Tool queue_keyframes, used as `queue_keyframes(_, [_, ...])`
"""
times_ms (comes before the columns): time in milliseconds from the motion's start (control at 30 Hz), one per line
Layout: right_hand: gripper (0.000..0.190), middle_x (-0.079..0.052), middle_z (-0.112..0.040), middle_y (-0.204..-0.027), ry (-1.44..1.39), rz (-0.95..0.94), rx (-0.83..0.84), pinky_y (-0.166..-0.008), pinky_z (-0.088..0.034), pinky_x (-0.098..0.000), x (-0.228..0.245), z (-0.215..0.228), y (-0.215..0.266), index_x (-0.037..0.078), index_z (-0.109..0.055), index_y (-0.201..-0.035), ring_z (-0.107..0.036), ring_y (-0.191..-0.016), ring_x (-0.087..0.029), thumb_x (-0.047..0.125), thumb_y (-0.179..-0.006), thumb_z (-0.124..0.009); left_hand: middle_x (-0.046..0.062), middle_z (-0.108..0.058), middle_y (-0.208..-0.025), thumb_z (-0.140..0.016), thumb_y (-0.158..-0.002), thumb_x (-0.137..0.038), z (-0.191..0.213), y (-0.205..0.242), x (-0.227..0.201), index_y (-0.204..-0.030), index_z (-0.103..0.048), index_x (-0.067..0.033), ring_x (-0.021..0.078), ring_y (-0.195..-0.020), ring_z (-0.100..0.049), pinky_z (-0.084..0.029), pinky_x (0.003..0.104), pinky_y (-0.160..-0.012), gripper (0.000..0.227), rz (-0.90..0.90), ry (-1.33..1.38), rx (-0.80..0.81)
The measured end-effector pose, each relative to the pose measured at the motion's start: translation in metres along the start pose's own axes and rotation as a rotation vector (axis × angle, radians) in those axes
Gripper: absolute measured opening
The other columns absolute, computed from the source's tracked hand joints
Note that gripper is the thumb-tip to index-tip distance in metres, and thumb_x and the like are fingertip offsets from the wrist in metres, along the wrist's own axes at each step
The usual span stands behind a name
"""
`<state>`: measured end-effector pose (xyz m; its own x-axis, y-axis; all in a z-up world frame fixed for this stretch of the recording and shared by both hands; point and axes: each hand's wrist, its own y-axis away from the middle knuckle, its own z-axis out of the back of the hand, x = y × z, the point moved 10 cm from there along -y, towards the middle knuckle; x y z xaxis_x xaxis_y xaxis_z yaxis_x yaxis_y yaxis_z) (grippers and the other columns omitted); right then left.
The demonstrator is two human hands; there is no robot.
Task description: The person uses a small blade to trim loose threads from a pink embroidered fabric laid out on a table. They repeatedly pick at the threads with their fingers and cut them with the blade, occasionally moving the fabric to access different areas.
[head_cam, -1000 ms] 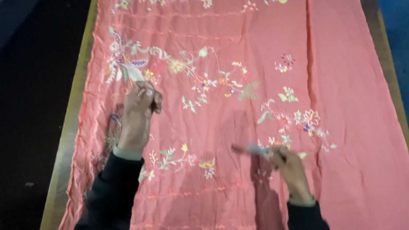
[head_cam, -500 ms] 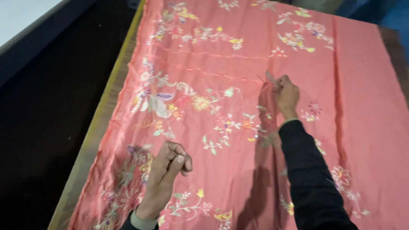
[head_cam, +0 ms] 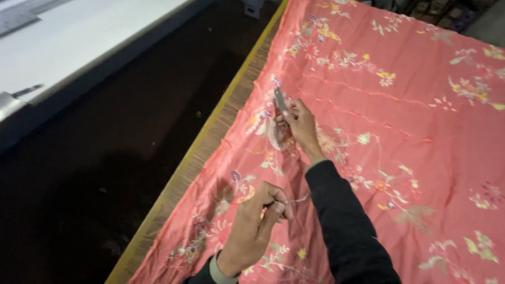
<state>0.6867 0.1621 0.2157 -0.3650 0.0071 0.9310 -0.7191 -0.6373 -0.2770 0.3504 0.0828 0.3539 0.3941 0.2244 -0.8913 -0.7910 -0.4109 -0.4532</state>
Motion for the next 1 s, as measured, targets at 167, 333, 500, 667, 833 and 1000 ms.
queue_keyframes(167, [0.011,-0.013,-0.074,-0.096,0.192,-0.021,0.013,-0.050,-0.060,-0.0321,0.021,-0.012,0.030,0.010,-0.058,-0.108,-0.077,-0.073,-0.018,0.003,-0.101,-0.056,0.008,-0.062,-0.092,-0.042,-0.109,-0.026,0.022,0.011,-0.028,-0.100,-0.052,-0.0069,0.0175,-0.079,-0.065,-0.056,0.030,-0.072,0.023,-0.027,0.037,-0.033])
queue_keyframes(333, [0.013,-0.016,-0.070,-0.091,-0.069,-0.029,0.052,-0.067,-0.063,-0.0347,0.032,0.015,0.157,0.006,-0.055,-0.114,-0.073,-0.071,-0.024,0.006,-0.102,-0.059,0.012,-0.063,-0.084,-0.049,-0.107,-0.007,0.067,0.020,-0.062,-0.097,-0.049,-0.0079,0.0234,-0.073,-0.069,-0.055,0.028,-0.065,0.010,-0.151,0.076,-0.015])
queue_keyframes(500, [0.020,-0.016,-0.072,-0.073,-0.377,-0.295,0.310,-0.042,-0.056,-0.0281,0.029,-0.097,0.271,0.003,-0.055,-0.109,-0.071,-0.054,-0.020,0.013,-0.095,-0.064,0.002,-0.062,-0.074,-0.050,-0.106,-0.016,0.059,0.018,-0.120,-0.110,-0.052,-0.0052,0.0076,-0.061,-0.043,-0.036,0.023,-0.057,0.012,-0.068,-0.006,0.115])
queue_keyframes(667, [0.034,-0.013,-0.067,-0.086,-0.480,-0.287,0.528,-0.046,-0.058,-0.0286,-0.013,-0.217,0.348,-0.002,-0.058,-0.127,-0.067,-0.063,-0.017,-0.002,-0.093,-0.064,-0.001,-0.063,-0.073,-0.051,-0.106,-0.016,0.048,0.033,-0.146,-0.115,-0.054,-0.0094,0.0055,-0.062,-0.041,-0.035,0.022,-0.060,0.012,-0.107,-0.032,0.205])
queue_keyframes(833, [0.008,-0.023,-0.071,-0.085,-0.564,-0.388,0.657,-0.063,-0.062,-0.0318,0.028,-0.270,0.391,0.003,-0.054,-0.106,-0.076,-0.072,-0.030,0.007,-0.100,-0.057,0.001,-0.057,-0.072,-0.041,-0.107,-0.019,0.061,0.044,-0.193,-0.102,-0.044,-0.0119,0.0106,-0.071,-0.053,-0.043,0.029,-0.080,0.009,-0.164,-0.087,0.252])
queue_keyframes(1000, [0.007,-0.014,-0.074,-0.074,-0.283,-0.377,0.828,-0.065,-0.056,-0.0252,0.078,-0.263,0.414,0.008,-0.058,-0.096,-0.071,-0.062,-0.017,0.007,-0.102,-0.056,0.001,-0.063,-0.074,-0.045,-0.108,-0.027,0.096,0.032,-0.194,-0.107,-0.048,-0.0099,0.0086,-0.068,-0.055,-0.048,0.027,-0.074,0.017,-0.214,-0.118,0.219])
